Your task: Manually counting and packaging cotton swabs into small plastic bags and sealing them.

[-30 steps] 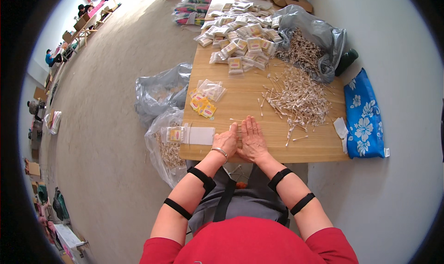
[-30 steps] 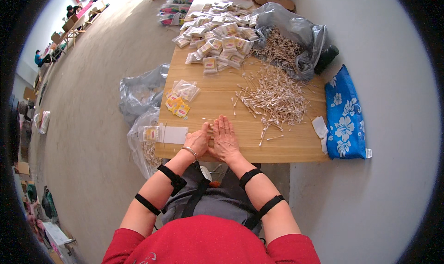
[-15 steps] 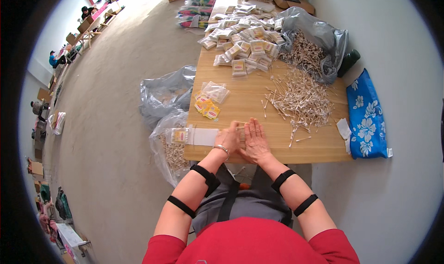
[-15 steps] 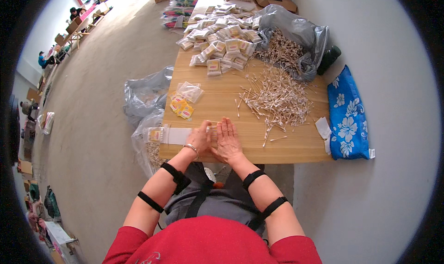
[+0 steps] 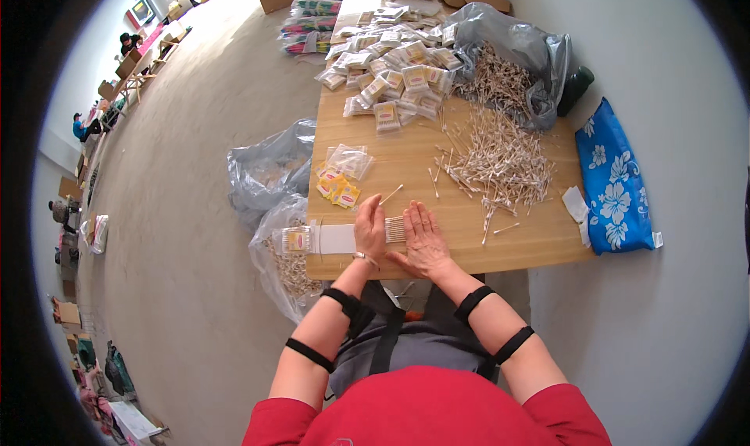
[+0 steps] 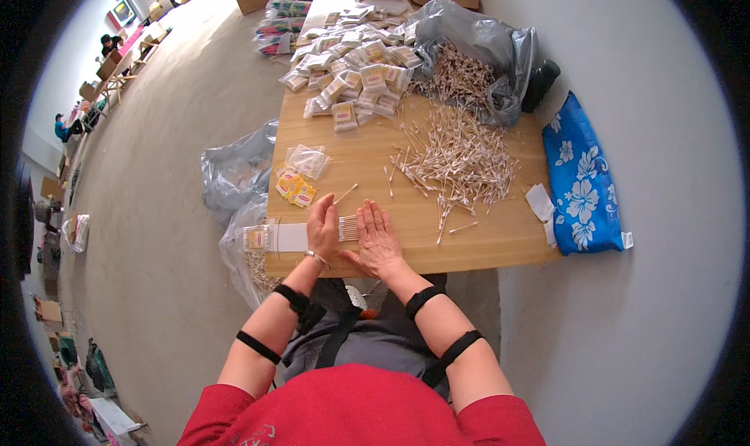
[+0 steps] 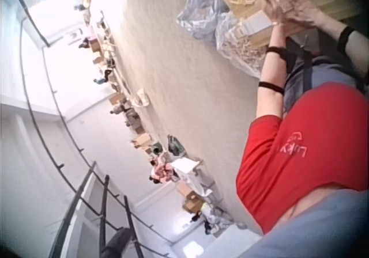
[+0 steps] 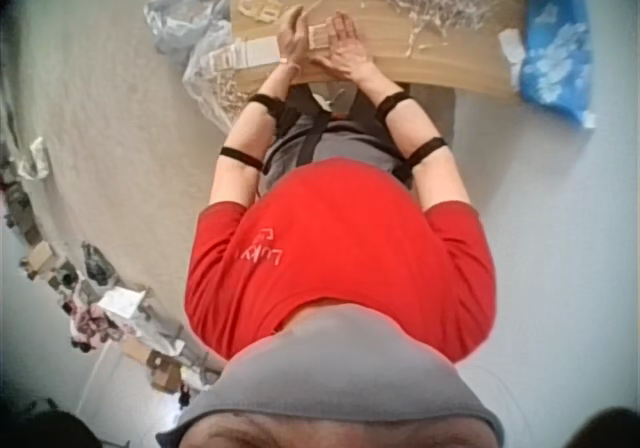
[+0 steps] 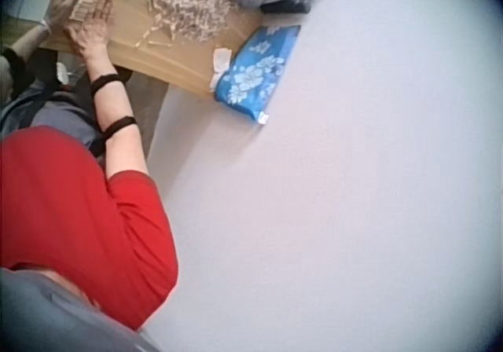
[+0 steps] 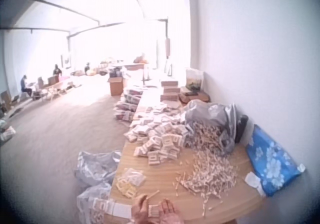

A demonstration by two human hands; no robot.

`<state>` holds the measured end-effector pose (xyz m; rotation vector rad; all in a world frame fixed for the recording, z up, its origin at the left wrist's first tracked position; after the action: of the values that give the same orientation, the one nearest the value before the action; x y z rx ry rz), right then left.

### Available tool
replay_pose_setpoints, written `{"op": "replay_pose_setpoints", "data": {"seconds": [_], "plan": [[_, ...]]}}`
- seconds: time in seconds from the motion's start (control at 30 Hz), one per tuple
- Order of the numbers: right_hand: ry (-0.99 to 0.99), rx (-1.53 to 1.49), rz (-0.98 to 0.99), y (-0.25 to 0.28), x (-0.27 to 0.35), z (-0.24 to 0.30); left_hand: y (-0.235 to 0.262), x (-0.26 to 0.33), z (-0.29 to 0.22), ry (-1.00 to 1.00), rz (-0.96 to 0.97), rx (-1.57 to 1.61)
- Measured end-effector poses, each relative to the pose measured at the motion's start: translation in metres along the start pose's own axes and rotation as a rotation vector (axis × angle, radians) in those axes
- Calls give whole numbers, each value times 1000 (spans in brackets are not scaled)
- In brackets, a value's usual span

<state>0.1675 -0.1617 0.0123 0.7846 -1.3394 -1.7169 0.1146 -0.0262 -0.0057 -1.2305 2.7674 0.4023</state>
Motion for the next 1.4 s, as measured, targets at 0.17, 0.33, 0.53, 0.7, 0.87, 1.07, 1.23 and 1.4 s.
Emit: {"op": "replay_pose_setpoints", "data": {"seconds": [0.17,0.33,0.53,0.7,0.87,1.07,1.23,1.4], "plan": [[42,-18,-85,1,2,-1,-4,19,6,42,39,129],[66,16,-115,-6,6,6,-15,25,0,77,81,300],[7,-9,-108,-7,2,19,-10,25,7,162,71,512],[-6,-4,-116,-18,-8,37,5,23,8,194,26,574],[-6,-37,-121,-29,-31,70,43,17,0,138,-43,302],[-41,-98,-15,-30,-39,95,71,16,3,135,-59,318],[35,-131,29,-25,-35,92,73,16,7,171,5,378],[86,-174,22,-26,-34,95,78,14,12,211,51,483]]}}
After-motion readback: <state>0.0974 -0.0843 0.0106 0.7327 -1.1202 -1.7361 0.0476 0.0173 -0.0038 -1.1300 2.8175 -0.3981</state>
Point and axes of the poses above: each hand's wrist, its own x-axis away from the middle knuckle, its own y-axis out of the back of the hand, z = x × y, the point moved 4 cm from there along -x, towards the middle knuckle
